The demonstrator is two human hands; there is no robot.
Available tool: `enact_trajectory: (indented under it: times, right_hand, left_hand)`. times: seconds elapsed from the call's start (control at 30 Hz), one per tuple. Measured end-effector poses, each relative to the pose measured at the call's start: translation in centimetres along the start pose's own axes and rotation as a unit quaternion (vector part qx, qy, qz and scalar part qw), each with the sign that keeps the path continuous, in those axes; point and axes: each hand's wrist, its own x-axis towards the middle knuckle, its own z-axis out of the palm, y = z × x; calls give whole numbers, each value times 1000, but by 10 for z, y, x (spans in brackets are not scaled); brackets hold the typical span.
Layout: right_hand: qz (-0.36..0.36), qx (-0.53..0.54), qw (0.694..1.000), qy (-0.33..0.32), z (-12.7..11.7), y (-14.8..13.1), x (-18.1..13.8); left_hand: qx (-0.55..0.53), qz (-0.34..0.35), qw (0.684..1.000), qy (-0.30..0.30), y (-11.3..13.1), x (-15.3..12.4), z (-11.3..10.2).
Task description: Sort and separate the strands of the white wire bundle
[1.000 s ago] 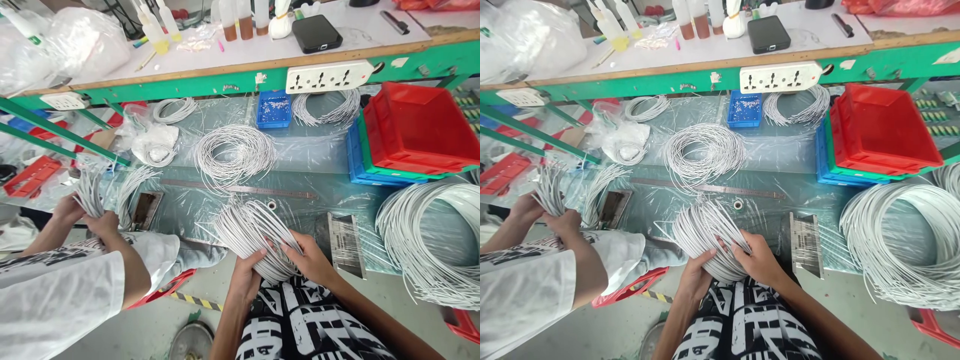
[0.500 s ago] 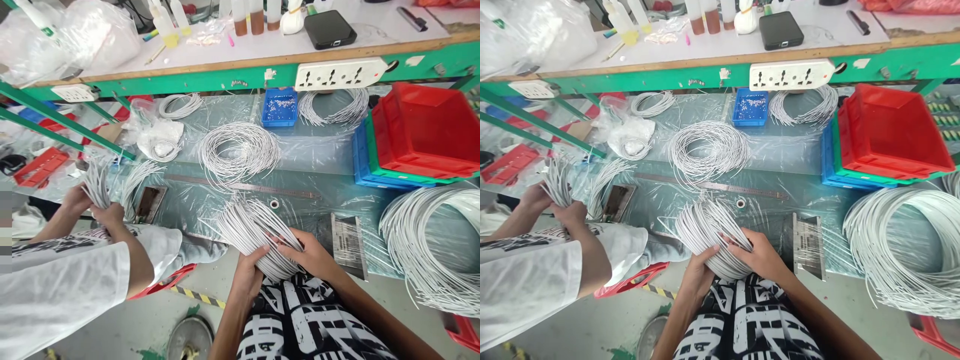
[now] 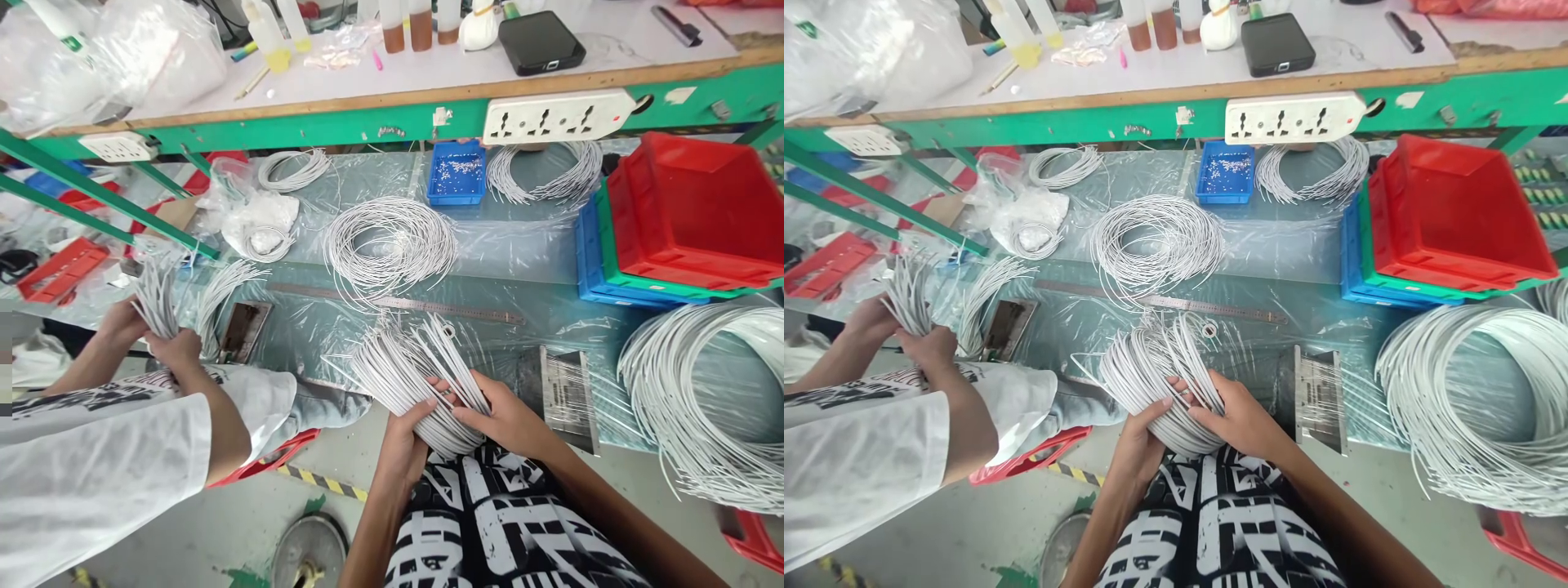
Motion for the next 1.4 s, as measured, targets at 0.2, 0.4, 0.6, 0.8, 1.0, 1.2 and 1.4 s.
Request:
enact_trajectory:
  times: [0.2,0.4,0.6,0.8,1.0,1.2,1.4]
  right_hand:
    - [43,-2,999,10,-3,-1,-1]
    - [56,-94,994,30,-3,-6,1]
    - [25,-108,993,31,-2,-6,4]
    - [17,-85,996,30,-7,-2,1]
    - [-1,-63,998,-8,-6,2,0]
    - [21,-58,997,-44,-9,-1,2]
    - [16,-32,999,-6,-5,1,3]
  left_hand:
    - [-2,7,1000,-9,0,2,-2]
    - [-14,4,1000,-25,-3,4,-8]
    - [-20,-7,1000,-10,-2,2,-9]
    - [1,-3,1000,0,2,1,-4]
    - [-26,4,1000,16,1,1,-3]
    - [-32,-5,999,12,1,-1,-3]
    - [-33,-7,999,19,-1,0,-3]
